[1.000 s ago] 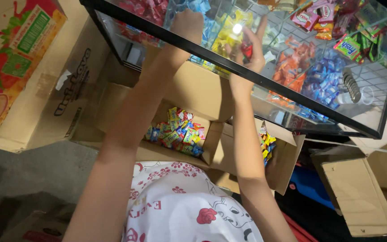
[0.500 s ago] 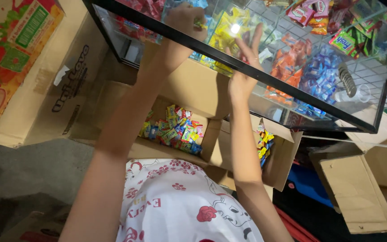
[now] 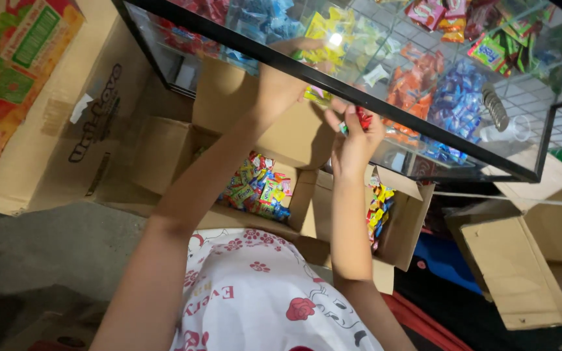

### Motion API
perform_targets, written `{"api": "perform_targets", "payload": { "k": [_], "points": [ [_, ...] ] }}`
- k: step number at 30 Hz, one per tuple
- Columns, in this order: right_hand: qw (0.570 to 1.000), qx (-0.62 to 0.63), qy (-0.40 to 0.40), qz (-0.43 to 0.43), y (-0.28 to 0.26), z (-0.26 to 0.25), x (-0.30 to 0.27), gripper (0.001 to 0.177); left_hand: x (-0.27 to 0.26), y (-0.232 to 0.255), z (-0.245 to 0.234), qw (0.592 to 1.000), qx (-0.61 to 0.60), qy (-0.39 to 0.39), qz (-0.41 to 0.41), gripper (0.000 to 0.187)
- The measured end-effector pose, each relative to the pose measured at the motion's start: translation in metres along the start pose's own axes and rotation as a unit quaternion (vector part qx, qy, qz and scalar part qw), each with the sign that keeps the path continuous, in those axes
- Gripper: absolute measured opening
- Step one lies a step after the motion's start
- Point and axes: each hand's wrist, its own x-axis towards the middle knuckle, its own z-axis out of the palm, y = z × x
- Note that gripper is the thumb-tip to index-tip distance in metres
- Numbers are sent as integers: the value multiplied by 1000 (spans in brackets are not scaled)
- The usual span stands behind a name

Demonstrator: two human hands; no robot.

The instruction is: Sorting and organizing various types of candy from a glass display shelf into cardboard storage boxes.

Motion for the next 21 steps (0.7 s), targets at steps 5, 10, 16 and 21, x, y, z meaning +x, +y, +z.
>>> {"api": "perform_targets", "payload": {
  "k": [5, 10, 16, 21],
  "points": [
    [981, 124, -52, 143, 7, -27, -5, 26, -4, -7, 0, 980, 139, 2, 142, 50],
    [884, 351, -164, 263, 8, -47, -10, 21, -25, 25, 2, 993, -82, -31, -78, 50],
    [867, 352, -48, 349, -40, -17, -27, 43, -66, 38, -17, 921, -288, 21, -263, 29],
    [927, 146, -175, 298, -38, 9, -29, 49, -95, 17, -69, 881, -369, 98, -280, 35]
  ]
}}
